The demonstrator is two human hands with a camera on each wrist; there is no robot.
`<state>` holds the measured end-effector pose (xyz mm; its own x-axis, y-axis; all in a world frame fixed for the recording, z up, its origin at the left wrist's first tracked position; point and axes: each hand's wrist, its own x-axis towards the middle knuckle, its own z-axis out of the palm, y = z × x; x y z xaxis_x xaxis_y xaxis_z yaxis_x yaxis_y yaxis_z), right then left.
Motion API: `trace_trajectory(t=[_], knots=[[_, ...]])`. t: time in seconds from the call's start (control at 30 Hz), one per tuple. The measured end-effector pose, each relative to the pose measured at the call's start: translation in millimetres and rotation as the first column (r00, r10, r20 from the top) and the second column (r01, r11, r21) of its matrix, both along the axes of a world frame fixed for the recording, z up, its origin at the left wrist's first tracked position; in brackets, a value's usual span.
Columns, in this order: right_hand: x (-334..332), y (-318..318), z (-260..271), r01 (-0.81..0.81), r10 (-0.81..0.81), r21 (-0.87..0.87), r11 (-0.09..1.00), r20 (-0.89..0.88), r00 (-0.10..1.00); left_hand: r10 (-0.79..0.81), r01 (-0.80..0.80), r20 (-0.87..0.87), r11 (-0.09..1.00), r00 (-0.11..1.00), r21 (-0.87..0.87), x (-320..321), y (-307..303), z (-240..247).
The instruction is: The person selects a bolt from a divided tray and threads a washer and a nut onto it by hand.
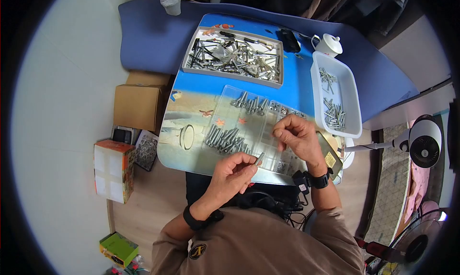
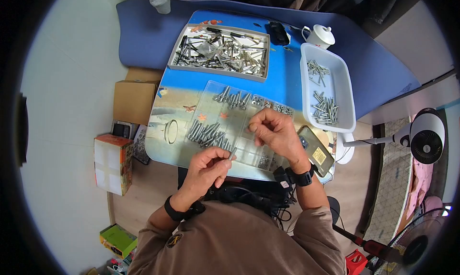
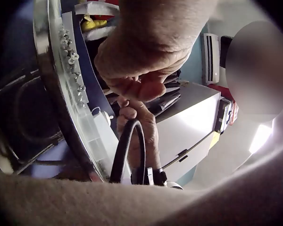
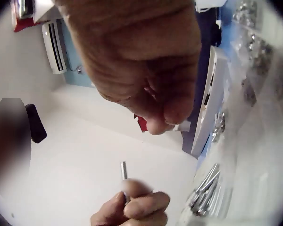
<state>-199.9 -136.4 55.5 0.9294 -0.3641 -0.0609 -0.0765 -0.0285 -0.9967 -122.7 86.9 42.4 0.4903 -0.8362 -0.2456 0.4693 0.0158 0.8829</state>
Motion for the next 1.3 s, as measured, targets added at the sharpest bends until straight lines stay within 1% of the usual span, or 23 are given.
trace_trajectory(t=[0.03, 0.07, 0.13, 0.23, 0.3, 0.37, 0.43, 0.57, 0.67, 0.73, 0.87, 0.93, 1.07, 1.13, 1.17, 1.23, 1.3], knots=[[-5.1, 6.4, 1.9, -0.034, 0.032, 0.095, 0.995, 0.023, 0.999, -0.026, 0.026, -0.039, 1.000, 0.999, 0.007, -2.0, -0.6, 1.4], [-11.3, 11.2, 2.7, -0.057, 0.056, 0.108, 0.992, 0.016, 0.998, -0.026, 0.026, -0.038, 1.000, 0.999, 0.010, -4.6, -0.8, 3.4], [-22.5, 23.7, 4.2, -0.060, 0.058, 0.122, 0.991, 0.014, 0.998, -0.058, 0.059, -0.060, 0.998, 0.996, 0.000, -10.7, 0.0, 6.4], [-40.2, 34.2, -1.6, -0.065, 0.064, 0.147, 0.987, 0.012, 0.998, -0.059, 0.059, -0.078, 0.998, 0.995, -0.001, -18.6, 2.0, 4.0], [-49.8, 39.2, -8.2, -0.092, 0.083, 0.146, 0.985, 0.063, 0.995, -0.068, 0.069, -0.084, 0.998, 0.994, 0.002, -24.4, 3.4, -2.1], [-58.6, 41.7, -13.0, -0.067, 0.062, 0.155, 0.986, 0.040, 0.997, -0.076, 0.076, -0.090, 0.997, 0.993, 0.007, -30.2, 4.8, -7.5], [-67.4, 42.2, -22.4, -0.098, 0.078, 0.152, 0.983, 0.134, 0.988, -0.065, 0.069, -0.101, 0.997, 0.993, 0.037, -35.8, 6.2, -10.9], [-78.2, 45.7, -27.7, -0.044, 0.025, 0.170, 0.984, 0.111, 0.993, -0.108, 0.115, -0.105, 0.991, 0.989, 0.061, -41.5, 7.3, -13.2], [-83.6, 44.6, -31.9, -0.065, 0.040, 0.192, 0.979, 0.134, 0.990, -0.121, 0.127, -0.101, 0.990, 0.988, 0.057, -44.4, 5.7, -12.2], [-84.8, 47.6, -28.7, -0.056, 0.031, 0.242, 0.969, 0.102, 0.994, -0.128, 0.133, -0.080, 0.989, 0.989, 0.057, -45.9, 4.8, -11.3], [-86.3, 50.6, -29.6, -0.077, 0.068, 0.235, 0.969, 0.045, 0.997, -0.134, 0.138, -0.078, 0.989, 0.988, 0.045, -47.6, 5.4, -14.0], [-85.4, 52.6, -29.4, -0.073, 0.072, 0.268, 0.961, 0.016, 0.997, -0.121, 0.121, -0.107, 0.993, 0.987, -0.009, -48.0, 7.6, -18.2], [-84.6, 54.2, -28.1, -0.104, 0.103, 0.277, 0.955, 0.019, 0.995, -0.124, 0.123, -0.124, 0.992, 0.984, -0.013, -47.2, 10.8, -18.7], [-85.8, 55.3, -23.1, -0.155, 0.166, 0.263, 0.952, -0.019, 0.986, -0.090, 0.085, -0.128, 0.995, 0.988, -0.048, -46.2, 12.2, -15.2], [-86.4, 57.1, -22.5, -0.155, 0.166, 0.256, 0.954, -0.020, 0.986, -0.091, 0.085, -0.128, 0.995, 0.988, -0.055, -46.2, 13.6, -14.8], [-87.3, 62.1, -21.9, -0.188, 0.206, 0.319, 0.929, -0.024, 0.978, -0.117, 0.105, -0.145, 0.991, 0.982, -0.086, -46.7, 17.4, -14.7], [-88.2, 66.7, -18.2, -0.196, 0.211, 0.320, 0.927, -0.011, 0.977, -0.114, 0.099, -0.150, 0.990, 0.982, -0.104, -49.2, 20.1, -15.5]])
